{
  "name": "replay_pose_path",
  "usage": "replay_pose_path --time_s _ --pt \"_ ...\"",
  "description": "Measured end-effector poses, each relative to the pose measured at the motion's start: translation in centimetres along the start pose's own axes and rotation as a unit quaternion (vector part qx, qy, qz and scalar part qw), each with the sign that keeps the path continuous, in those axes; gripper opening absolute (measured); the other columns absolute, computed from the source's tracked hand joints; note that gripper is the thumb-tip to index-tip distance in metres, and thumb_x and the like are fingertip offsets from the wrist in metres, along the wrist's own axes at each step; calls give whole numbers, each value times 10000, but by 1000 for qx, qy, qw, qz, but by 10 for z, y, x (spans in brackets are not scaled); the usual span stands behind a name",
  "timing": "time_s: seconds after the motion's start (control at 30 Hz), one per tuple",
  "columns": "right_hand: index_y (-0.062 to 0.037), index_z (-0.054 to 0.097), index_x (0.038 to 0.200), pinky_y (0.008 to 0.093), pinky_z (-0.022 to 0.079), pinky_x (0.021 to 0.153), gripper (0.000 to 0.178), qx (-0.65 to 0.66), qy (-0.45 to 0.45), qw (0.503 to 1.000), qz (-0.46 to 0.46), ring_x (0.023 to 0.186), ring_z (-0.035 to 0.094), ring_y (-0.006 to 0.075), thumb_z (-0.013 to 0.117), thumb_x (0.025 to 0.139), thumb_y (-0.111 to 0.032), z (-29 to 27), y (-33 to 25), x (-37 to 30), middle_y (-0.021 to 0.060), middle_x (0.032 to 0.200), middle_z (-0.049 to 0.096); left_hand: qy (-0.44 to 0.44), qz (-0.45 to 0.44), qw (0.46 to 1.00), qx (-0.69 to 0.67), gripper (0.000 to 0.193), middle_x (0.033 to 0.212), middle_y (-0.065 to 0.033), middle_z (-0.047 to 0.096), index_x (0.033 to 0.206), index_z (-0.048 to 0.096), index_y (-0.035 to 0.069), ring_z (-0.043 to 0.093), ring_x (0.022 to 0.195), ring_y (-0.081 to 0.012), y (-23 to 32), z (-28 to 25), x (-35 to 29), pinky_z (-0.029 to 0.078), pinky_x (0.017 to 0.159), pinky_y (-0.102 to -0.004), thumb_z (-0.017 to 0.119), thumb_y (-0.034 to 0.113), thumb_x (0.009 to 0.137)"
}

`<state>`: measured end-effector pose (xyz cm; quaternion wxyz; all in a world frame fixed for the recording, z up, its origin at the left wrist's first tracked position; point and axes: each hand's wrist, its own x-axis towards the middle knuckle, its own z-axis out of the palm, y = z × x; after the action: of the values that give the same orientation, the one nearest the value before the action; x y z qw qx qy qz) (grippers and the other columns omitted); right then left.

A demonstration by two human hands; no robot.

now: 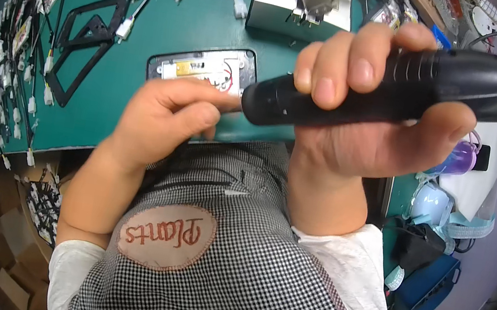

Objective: The person repeatedly picks up small electronic modules with attached wires from a pile, places them into a black plastic frame, and uses a handheld electric screwdriver to fasten screws. After securing each unit, they place it back onto the table and repeat the process with the next module.

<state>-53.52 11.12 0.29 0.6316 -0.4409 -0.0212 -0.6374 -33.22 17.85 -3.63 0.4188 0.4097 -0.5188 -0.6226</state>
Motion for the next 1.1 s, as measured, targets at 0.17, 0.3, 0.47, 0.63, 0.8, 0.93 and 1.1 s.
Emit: replay_pose_path --time_s 0.17,0.3,0.47,0.63,0.8,0.93,1.1 --pt "-33 512 1217 371 472 645 642 -133 -67 988 -25 660 565 192 591 862 -562 -18 12 -3 77 849 555 97 184 828 521 274 1177 -133 631 1058 710 100 575 1103 -316 -2 -33 2 445 925 -394 725 151 789" --pt "-33 510 1194 381 482 599 619 -194 -53 979 -16 611 565 222 596 859 -547 -25 23 -9 102 816 558 98 149 780 600 272 1246 -112 598 986 719 148 532 1164 -326 -16 -38 -1 404 978 -428 775 178 721" --pt "-34 502 1187 376 483 575 606 -209 -39 977 3 592 568 220 599 860 -534 -31 35 -12 104 795 560 107 149 799 573 286 1252 -107 596 972 723 149 529 1168 -321 -24 -41 -1 403 979 -427 787 176 695" --pt "2 490 1137 342 473 518 621 -214 -72 974 14 554 549 194 627 840 -526 -24 44 -4 109 751 558 109 150 805 564 277 1245 -106 602 961 730 148 539 1152 -321 -24 -41 0 411 973 -429 781 153 688" --pt "-1 470 1128 320 469 503 621 -203 -117 971 45 531 537 178 663 825 -508 -25 46 1 109 731 558 110 160 806 559 268 1239 -111 606 958 733 140 543 1145 -321 -24 -42 -1 413 971 -427 771 138 693" --pt "-19 479 1136 329 466 524 608 -191 -71 978 40 547 540 187 649 832 -517 -29 45 -6 105 745 561 112 168 803 560 254 1231 -118 611 955 735 131 548 1140 -326 -25 -41 0 414 972 -429 760 128 701" --pt "-47 518 1158 362 472 581 583 -186 0 982 22 580 551 201 617 845 -529 -35 29 -6 95 776 575 105 151 807 561 248 1225 -122 615 952 738 128 549 1146 -331 -24 -41 2 409 975 -431 751 122 704"
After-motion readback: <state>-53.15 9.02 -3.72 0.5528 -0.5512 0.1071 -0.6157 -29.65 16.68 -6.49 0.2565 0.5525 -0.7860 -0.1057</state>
